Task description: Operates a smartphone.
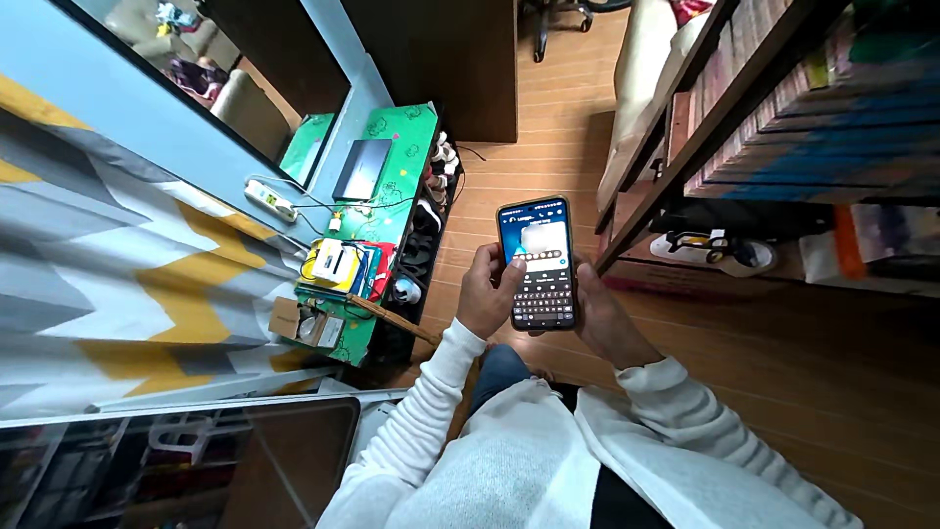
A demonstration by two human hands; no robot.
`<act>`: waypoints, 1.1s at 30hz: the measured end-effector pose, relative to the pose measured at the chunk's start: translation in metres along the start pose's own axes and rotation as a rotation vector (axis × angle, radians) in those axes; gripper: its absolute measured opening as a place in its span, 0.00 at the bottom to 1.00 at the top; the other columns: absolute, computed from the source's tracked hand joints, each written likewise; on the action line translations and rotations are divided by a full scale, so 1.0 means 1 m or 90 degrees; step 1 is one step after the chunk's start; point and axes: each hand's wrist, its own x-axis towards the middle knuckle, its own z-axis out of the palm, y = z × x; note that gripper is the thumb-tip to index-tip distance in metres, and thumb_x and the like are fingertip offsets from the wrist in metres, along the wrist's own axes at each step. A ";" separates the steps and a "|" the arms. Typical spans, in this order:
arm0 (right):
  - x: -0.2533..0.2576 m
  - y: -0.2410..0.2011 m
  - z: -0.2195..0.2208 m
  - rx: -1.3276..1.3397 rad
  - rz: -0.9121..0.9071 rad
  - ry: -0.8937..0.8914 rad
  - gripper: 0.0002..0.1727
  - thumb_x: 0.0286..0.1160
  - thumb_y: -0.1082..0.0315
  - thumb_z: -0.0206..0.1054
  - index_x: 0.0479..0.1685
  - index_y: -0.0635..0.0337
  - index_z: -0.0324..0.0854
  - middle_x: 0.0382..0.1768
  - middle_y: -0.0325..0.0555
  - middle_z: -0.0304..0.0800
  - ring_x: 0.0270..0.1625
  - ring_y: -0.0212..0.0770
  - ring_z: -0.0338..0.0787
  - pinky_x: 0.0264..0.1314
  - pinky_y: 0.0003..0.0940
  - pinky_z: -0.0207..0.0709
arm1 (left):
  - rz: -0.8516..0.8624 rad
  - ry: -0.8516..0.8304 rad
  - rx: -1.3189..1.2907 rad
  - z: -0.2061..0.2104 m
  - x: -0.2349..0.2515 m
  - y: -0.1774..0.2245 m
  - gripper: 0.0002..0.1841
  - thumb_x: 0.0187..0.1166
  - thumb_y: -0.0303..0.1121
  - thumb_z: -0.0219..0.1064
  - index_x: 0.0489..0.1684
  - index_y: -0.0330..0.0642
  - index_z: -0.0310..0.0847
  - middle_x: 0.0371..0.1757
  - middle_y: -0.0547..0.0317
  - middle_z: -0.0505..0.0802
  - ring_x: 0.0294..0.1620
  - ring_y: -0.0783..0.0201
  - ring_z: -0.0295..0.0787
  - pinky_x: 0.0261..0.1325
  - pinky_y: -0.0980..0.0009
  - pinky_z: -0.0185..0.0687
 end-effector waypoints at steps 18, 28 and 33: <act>0.009 0.002 0.001 0.002 0.011 0.009 0.46 0.75 0.23 0.51 0.82 0.47 0.57 0.56 0.40 0.90 0.51 0.39 0.95 0.46 0.36 0.93 | -0.004 -0.005 -0.014 -0.005 0.009 -0.005 0.20 0.87 0.32 0.59 0.72 0.30 0.68 0.48 0.50 0.92 0.42 0.67 0.92 0.49 0.67 0.90; 0.011 0.005 0.010 0.008 0.019 -0.035 0.39 0.80 0.28 0.49 0.79 0.45 0.57 0.55 0.38 0.91 0.51 0.39 0.95 0.42 0.36 0.93 | 0.009 0.053 0.002 -0.014 0.003 -0.010 0.16 0.91 0.37 0.52 0.62 0.32 0.74 0.37 0.56 0.90 0.34 0.71 0.89 0.41 0.70 0.89; 0.010 0.006 0.012 0.003 0.023 -0.046 0.40 0.79 0.28 0.51 0.80 0.45 0.59 0.55 0.38 0.91 0.51 0.38 0.95 0.44 0.36 0.93 | -0.011 0.076 0.005 -0.015 0.001 -0.010 0.14 0.92 0.36 0.53 0.58 0.34 0.75 0.33 0.58 0.89 0.30 0.72 0.89 0.37 0.72 0.88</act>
